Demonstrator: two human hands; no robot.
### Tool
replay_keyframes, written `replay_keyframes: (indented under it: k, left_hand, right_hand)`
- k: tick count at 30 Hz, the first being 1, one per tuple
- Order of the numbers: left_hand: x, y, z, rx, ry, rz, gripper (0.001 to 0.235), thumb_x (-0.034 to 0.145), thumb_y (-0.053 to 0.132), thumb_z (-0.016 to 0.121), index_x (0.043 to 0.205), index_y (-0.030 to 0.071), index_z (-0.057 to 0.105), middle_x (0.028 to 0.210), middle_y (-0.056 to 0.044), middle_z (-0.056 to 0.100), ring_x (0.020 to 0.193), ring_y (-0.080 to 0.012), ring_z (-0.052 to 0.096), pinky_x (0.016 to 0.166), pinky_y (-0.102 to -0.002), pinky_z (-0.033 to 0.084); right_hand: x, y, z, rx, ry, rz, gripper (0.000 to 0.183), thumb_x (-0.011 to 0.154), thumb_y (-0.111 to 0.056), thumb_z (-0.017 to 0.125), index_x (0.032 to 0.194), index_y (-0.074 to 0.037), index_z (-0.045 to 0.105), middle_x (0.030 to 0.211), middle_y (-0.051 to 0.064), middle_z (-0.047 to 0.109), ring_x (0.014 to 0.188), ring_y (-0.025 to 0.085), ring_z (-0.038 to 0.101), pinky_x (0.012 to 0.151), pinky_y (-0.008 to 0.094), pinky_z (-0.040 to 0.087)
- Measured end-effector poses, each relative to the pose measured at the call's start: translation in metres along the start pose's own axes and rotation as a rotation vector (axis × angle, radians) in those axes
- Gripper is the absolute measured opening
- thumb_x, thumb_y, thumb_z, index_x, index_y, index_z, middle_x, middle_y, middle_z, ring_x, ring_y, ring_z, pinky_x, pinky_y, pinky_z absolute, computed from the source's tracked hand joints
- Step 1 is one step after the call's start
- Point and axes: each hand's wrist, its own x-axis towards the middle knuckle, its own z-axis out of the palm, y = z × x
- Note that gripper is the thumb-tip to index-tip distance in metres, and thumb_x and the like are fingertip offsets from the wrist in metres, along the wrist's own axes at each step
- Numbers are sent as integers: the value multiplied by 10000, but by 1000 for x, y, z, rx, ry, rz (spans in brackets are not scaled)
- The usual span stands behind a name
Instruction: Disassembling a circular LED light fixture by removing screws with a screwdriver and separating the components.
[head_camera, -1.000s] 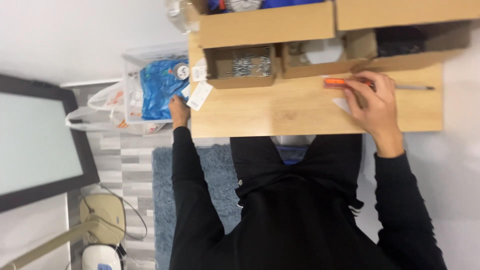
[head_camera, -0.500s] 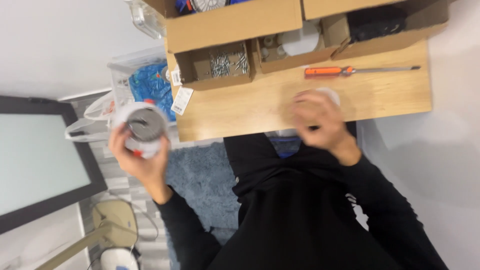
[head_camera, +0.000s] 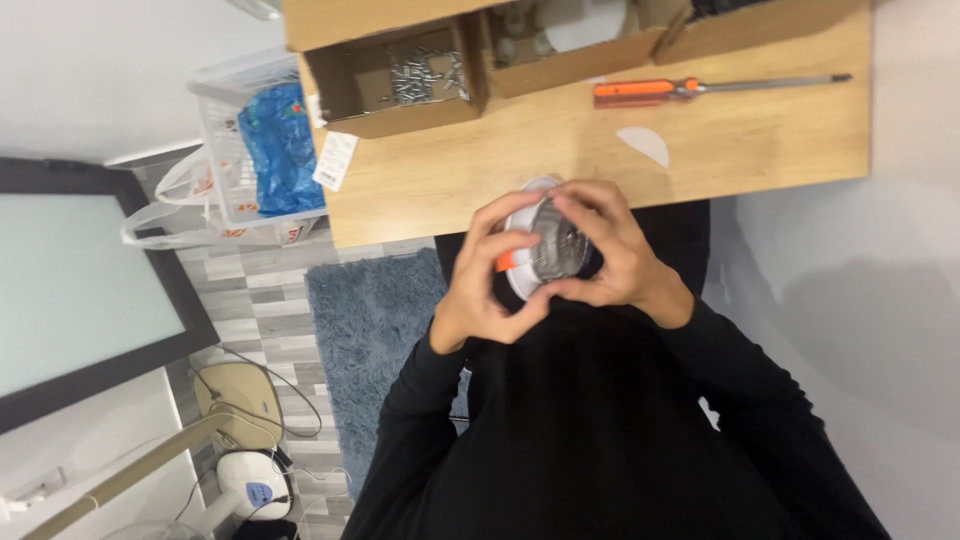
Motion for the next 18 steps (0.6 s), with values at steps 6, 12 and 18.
replay_keyframes:
  k: [6, 12, 18]
  left_hand:
    - [15, -23, 35, 40, -126, 81, 937, 1036, 541, 720, 1747, 137, 264, 1789, -241, 286, 1692, -424, 281, 1370, -570, 271]
    - [18, -61, 64, 193, -85, 170, 1051, 1018, 847, 511, 1812, 248, 171, 1802, -234, 251, 1686, -511, 208, 1357, -630, 260]
    - [11, -83, 80, 117, 69, 165, 1038, 1020, 805, 331, 1690, 11, 353, 1641, -326, 437, 1517, -512, 512, 1222, -567, 502]
  right_hand:
    - [-18, 11, -9, 123, 177, 150, 855, 1025, -490, 715, 1524, 166, 485, 1442, 348, 528, 1361, 500, 569, 1129, 566, 497]
    - [-9, 10, 4, 223, 290, 219, 718, 1120, -487, 491, 1524, 103, 425, 1425, 276, 444, 1372, 418, 470, 1137, 506, 408]
    - [0, 23, 11, -137, 397, 142, 660, 1125, -497, 402, 1313, 101, 608, 1216, 234, 576, 1080, 381, 624, 941, 456, 515]
